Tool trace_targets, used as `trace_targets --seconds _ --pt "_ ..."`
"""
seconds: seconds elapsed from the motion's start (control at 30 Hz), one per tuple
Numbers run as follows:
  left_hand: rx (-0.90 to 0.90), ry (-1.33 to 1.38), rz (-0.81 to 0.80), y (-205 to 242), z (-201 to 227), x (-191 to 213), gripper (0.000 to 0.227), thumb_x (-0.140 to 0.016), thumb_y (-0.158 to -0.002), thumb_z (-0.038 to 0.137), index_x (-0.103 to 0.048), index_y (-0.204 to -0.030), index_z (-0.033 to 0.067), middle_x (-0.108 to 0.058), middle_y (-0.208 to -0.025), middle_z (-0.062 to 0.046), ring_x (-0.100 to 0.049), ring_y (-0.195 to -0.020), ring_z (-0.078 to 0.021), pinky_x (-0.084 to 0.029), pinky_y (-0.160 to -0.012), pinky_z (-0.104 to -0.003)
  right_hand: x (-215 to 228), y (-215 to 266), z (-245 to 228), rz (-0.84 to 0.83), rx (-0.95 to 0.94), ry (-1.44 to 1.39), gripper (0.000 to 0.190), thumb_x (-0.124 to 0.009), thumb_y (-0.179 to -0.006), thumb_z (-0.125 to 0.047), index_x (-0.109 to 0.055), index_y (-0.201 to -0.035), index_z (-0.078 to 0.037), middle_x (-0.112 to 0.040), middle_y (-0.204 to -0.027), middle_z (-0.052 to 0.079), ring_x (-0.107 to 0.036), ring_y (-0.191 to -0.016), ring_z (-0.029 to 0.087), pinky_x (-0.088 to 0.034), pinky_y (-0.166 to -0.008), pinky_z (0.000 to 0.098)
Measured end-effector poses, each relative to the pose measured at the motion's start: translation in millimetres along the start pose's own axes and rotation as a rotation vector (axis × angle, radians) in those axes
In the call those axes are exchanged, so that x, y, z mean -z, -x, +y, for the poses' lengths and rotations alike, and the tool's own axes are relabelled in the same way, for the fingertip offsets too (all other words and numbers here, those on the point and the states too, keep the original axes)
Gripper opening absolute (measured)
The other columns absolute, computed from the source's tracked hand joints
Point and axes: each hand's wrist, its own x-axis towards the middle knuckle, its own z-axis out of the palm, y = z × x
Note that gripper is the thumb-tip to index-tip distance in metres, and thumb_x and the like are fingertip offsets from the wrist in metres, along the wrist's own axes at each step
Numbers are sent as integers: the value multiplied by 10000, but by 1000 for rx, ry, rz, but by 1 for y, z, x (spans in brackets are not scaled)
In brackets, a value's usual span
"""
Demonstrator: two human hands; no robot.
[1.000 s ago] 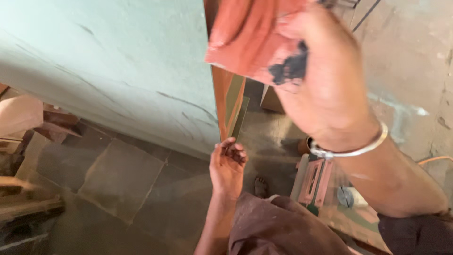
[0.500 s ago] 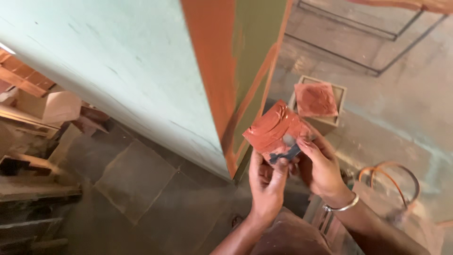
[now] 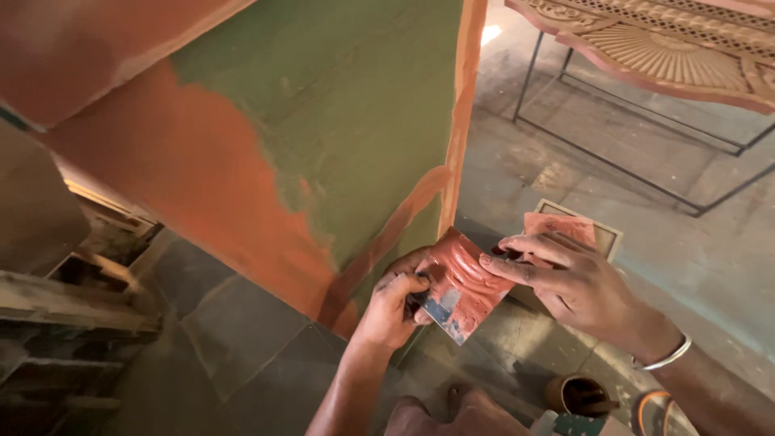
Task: The person applies orange putty to a green wooden door using a putty knife. They repeatedly scoop putty from a container and spread it across the door surface, focusing on edges and flat areas.
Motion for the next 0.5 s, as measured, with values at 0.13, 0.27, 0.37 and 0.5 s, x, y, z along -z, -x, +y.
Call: trace_targets --seconds 0.13,0.27,0.37,0.5 --pt "-36 90 161 -9 -8 3 473 -457 -854 71 -598 -1292 -38 -586 -722 -56 -434 -468 -90 -330 -440 -240 6 -3 24 -45 20 -198 613 -648 -751 73 -696 -1309 -176 -713 -1221 52 -692 -1021 245 -522 -984 414" --pt "-80 320 304 -11 -14 0 209 -495 -932 77 -570 -1102 -18 -585 -749 -81 -481 -515 -134 -390 -506 -283 3 -11 42 -103 25 -663 468 -630 -859 55 -696 -1308 -61 -760 -1181 76 -733 -1075 226 -586 -934 369" --pt "-129 372 516 -11 -1 -17 137 -500 -941 85 -533 -1027 -16 -590 -804 -84 -542 -594 -151 -427 -561 -299 -8 -33 53 23 22 -978 393 -618 -946 -7 -691 -1328 -63 -779 -1205 96 -769 -1020 192 -603 -879 378" --pt "-96 320 900 -24 40 -56 362 -339 -866 73 -506 -1175 -11 -606 -865 -78 -621 -638 -165 -500 -623 -299 -14 -82 64 435 -24 -1637 383 -619 -1044 -72 -610 -1426 -40 -672 -1237 77 -630 -1117 176 -543 -962 333"
